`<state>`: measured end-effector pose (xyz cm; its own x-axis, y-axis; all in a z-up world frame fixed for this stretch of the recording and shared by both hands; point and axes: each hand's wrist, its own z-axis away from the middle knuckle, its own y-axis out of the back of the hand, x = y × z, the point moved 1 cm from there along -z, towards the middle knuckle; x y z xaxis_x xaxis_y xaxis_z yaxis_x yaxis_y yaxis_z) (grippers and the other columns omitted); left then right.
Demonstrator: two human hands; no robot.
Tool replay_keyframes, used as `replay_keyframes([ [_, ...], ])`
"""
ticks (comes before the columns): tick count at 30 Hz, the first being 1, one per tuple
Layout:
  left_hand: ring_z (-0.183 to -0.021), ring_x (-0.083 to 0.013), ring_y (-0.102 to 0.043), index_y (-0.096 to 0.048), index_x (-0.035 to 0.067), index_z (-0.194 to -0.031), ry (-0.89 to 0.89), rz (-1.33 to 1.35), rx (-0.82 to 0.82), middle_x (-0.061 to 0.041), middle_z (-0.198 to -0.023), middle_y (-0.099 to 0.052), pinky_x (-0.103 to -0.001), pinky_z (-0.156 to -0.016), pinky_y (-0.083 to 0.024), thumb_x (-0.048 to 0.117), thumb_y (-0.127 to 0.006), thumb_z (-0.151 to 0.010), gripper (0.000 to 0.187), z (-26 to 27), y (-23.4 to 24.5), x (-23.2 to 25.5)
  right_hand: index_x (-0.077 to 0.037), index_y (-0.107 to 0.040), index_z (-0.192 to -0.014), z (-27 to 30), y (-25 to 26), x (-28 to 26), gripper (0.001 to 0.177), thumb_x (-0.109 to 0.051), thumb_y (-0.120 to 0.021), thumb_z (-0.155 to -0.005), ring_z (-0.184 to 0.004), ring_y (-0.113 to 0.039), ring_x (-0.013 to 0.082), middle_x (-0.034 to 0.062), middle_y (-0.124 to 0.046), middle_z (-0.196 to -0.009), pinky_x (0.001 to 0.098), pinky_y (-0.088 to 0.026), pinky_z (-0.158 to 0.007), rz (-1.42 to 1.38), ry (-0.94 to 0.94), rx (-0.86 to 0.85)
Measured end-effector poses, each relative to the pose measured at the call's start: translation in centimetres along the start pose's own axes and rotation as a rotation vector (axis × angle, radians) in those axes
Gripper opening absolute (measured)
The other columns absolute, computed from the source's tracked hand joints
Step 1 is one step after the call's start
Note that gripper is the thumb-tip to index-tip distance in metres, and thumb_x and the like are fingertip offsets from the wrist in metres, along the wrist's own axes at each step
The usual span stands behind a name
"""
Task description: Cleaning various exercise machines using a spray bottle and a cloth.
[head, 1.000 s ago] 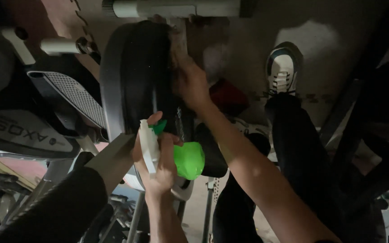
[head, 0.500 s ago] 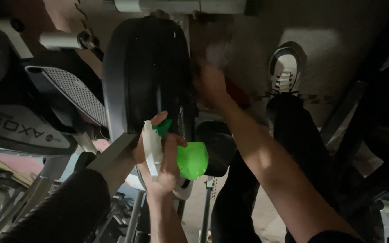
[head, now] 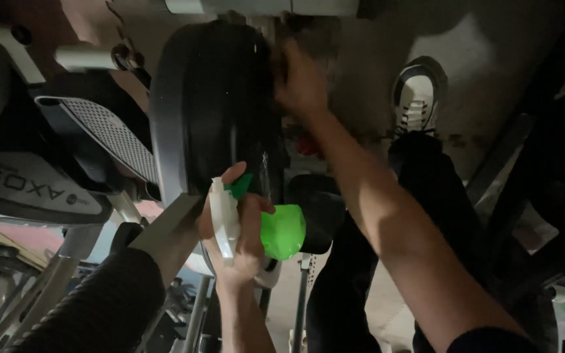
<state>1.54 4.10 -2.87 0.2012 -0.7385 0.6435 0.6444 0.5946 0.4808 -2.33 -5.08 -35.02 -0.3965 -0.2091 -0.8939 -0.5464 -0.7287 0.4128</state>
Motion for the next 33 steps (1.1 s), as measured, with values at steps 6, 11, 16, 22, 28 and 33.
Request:
replay_keyframes([
  [6, -0.073, -0.0112, -0.070, -0.057, -0.008, -0.137, -0.040, 0.094, -0.008, -0.007, -0.081, -0.072, -0.028, -0.067, -0.056, 0.008, -0.055, -0.096, 0.044, 0.0, -0.2, 0.1, -0.002, -0.054, -0.131, 1.9, -1.6, 1.5, 0.052, -0.015, -0.079, -0.086, -0.095, -0.065, 0.0445, 0.0273, -0.066, -0.113, 0.0535, -0.054, -0.073, 0.153, -0.391, -0.266],
  [11, -0.071, -0.0108, -0.064, -0.057, -0.006, -0.139, -0.021, 0.101, 0.002, -0.008, -0.079, -0.071, -0.027, -0.066, -0.049, 0.006, -0.056, -0.098, 0.043, 0.3, -0.2, 0.3, -0.009, -0.062, -0.138, -2.1, 2.5, -3.5, 0.039, -0.013, -0.066, -0.100, -0.105, -0.073, 0.0346, 0.0197, -0.073, -0.125, 0.0456, -0.060, -0.087, -0.017, -0.399, -0.236],
  [16, -0.072, -0.0103, -0.064, -0.059, -0.004, -0.138, -0.070, 0.117, 0.012, -0.006, -0.082, -0.071, -0.028, -0.066, -0.052, 0.008, -0.058, -0.098, 0.042, 1.0, 0.0, 0.6, -0.004, -0.063, -0.135, -0.2, 3.7, -7.1, 0.047, 0.001, -0.067, -0.089, -0.112, -0.068, 0.0402, 0.0222, -0.070, -0.127, 0.0465, -0.058, -0.089, -0.098, -0.030, 0.044],
  [22, -0.067, -0.0106, -0.065, -0.062, -0.004, -0.135, -0.053, 0.105, 0.010, -0.005, -0.077, -0.070, -0.029, -0.062, -0.054, 0.009, -0.058, -0.095, 0.042, 3.2, 1.8, 0.7, -0.005, -0.064, -0.127, 7.9, 5.3, -13.6, 0.037, 0.004, -0.062, -0.091, -0.095, -0.073, 0.0249, 0.0113, -0.071, -0.106, 0.0363, -0.059, -0.087, -0.441, -0.033, -0.068],
  [28, -0.063, -0.0115, -0.067, -0.066, -0.004, -0.131, -0.005, 0.030, 0.033, -0.007, -0.071, -0.071, -0.028, -0.059, -0.053, 0.007, -0.059, -0.091, 0.042, 5.4, 2.8, 2.5, 0.000, -0.065, -0.134, 7.3, 3.6, -11.9, 0.036, -0.003, -0.059, -0.099, -0.095, -0.066, 0.0300, 0.0157, -0.070, -0.115, 0.0406, -0.053, -0.084, -0.577, -0.300, -0.106],
  [33, -0.066, -0.0112, -0.068, -0.064, -0.006, -0.131, -0.011, 0.079, 0.002, -0.008, -0.075, -0.071, -0.027, -0.062, -0.055, 0.004, -0.057, -0.091, 0.043, 6.0, 3.3, 3.9, -0.001, -0.062, -0.135, -1.2, 3.7, -10.0, 0.039, -0.020, -0.063, -0.101, -0.113, -0.069, 0.0302, 0.0157, -0.070, -0.127, 0.0420, -0.056, -0.094, -0.549, -0.600, 0.009],
])
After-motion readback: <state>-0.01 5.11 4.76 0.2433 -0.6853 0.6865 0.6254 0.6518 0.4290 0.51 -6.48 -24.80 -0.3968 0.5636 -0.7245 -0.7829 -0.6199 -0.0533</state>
